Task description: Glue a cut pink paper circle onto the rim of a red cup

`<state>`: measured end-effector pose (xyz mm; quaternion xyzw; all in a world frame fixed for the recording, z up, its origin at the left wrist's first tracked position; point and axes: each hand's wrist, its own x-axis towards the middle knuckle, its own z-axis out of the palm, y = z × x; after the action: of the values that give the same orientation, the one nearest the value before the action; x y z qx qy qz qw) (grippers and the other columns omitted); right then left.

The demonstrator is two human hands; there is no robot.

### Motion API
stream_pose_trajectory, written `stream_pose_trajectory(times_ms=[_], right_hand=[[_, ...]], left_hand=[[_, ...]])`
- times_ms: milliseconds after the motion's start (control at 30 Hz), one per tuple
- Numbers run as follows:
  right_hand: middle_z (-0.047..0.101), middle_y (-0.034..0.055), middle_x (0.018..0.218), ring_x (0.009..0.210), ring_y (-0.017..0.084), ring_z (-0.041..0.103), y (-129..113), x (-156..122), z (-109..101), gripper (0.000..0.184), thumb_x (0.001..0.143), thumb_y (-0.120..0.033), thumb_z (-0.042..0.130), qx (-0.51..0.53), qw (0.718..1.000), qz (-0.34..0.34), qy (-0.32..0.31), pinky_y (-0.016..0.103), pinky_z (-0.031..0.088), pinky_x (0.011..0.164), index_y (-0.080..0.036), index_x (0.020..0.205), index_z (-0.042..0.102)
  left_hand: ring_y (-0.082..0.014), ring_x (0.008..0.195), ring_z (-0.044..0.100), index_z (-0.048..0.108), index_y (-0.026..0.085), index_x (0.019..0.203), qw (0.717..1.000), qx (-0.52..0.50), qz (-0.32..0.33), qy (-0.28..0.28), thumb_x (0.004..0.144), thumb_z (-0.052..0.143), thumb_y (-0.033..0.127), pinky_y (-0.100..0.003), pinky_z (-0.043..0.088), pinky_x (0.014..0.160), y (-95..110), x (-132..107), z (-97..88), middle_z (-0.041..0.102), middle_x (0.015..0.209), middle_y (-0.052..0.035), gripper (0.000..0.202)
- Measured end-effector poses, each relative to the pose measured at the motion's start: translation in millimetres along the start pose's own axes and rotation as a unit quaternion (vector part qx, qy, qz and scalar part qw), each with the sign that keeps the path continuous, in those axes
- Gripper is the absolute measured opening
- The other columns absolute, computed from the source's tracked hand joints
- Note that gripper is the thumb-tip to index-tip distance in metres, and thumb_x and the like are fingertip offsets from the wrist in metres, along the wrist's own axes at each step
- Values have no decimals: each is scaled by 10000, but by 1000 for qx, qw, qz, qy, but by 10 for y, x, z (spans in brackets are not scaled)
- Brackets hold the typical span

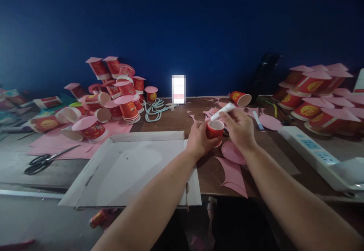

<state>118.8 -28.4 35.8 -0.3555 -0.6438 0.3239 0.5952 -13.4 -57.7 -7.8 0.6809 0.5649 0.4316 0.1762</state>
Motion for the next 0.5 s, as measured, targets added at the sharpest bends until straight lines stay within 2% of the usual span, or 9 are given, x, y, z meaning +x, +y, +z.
stream_pose_trajectory(times_ms=[67, 133, 200, 267, 333, 400, 500], right_hand=[[728, 37, 945, 899, 179, 683, 81, 83, -69, 346, 827, -425, 621, 19, 998, -2, 67, 347, 536, 847, -232, 1112, 659], [715, 35, 925, 870, 163, 673, 210, 190, -182, 347, 819, -448, 611, 29, 987, 3, 159, 312, 535, 805, -214, 1069, 669], [693, 25, 861, 781, 147, 654, 363, 287, -329, 360, 797, -477, 609, 0, 971, 42, 237, 269, 529, 694, -195, 1009, 680], [662, 15, 761, 694, 146, 621, 506, 346, -486, 391, 783, -512, 586, -65, 957, 100, 265, 253, 498, 602, -177, 954, 694], [640, 20, 688, 659, 165, 600, 610, 361, -618, 410, 748, -535, 593, -154, 947, 152, 239, 264, 475, 574, -163, 878, 706], [645, 43, 677, 680, 193, 604, 663, 348, -695, 413, 757, -537, 560, -251, 936, 180, 169, 292, 473, 607, -159, 832, 709], [679, 81, 756, 749, 231, 622, 669, 318, -708, 378, 783, -489, 522, -377, 906, 185, 55, 336, 469, 684, -168, 868, 703]], left_hand=[[-232, 1045, 516, 561, 214, 1215, 1000, -7, -4, -3, 649, 754, 444, -357, 434, 935, 16, -3, -11, 523, 1085, -83, 641], [-242, 1073, 511, 559, 201, 1218, 1000, -9, -10, -8, 650, 753, 447, -364, 427, 950, 37, -5, -22, 529, 1101, -91, 648], [-253, 1099, 504, 564, 183, 1196, 1000, -4, -11, -9, 652, 754, 432, -374, 418, 966, 56, -6, -30, 542, 1099, -97, 629], [-256, 1115, 501, 555, 176, 1193, 1000, 1, -9, 1, 658, 750, 416, -385, 406, 982, 68, -8, -35, 551, 1107, -98, 618], [-255, 1123, 502, 527, 183, 1223, 1000, 4, -10, 24, 666, 743, 415, -396, 399, 991, 69, -12, -38, 547, 1143, -100, 641], [-257, 1127, 503, 503, 192, 1248, 999, 10, -12, 49, 671, 740, 412, -407, 396, 990, 59, -20, -42, 541, 1166, -101, 661], [-260, 1118, 506, 512, 196, 1235, 997, 22, -12, 67, 672, 738, 412, -408, 404, 974, 35, -32, -47, 542, 1152, -98, 644]])
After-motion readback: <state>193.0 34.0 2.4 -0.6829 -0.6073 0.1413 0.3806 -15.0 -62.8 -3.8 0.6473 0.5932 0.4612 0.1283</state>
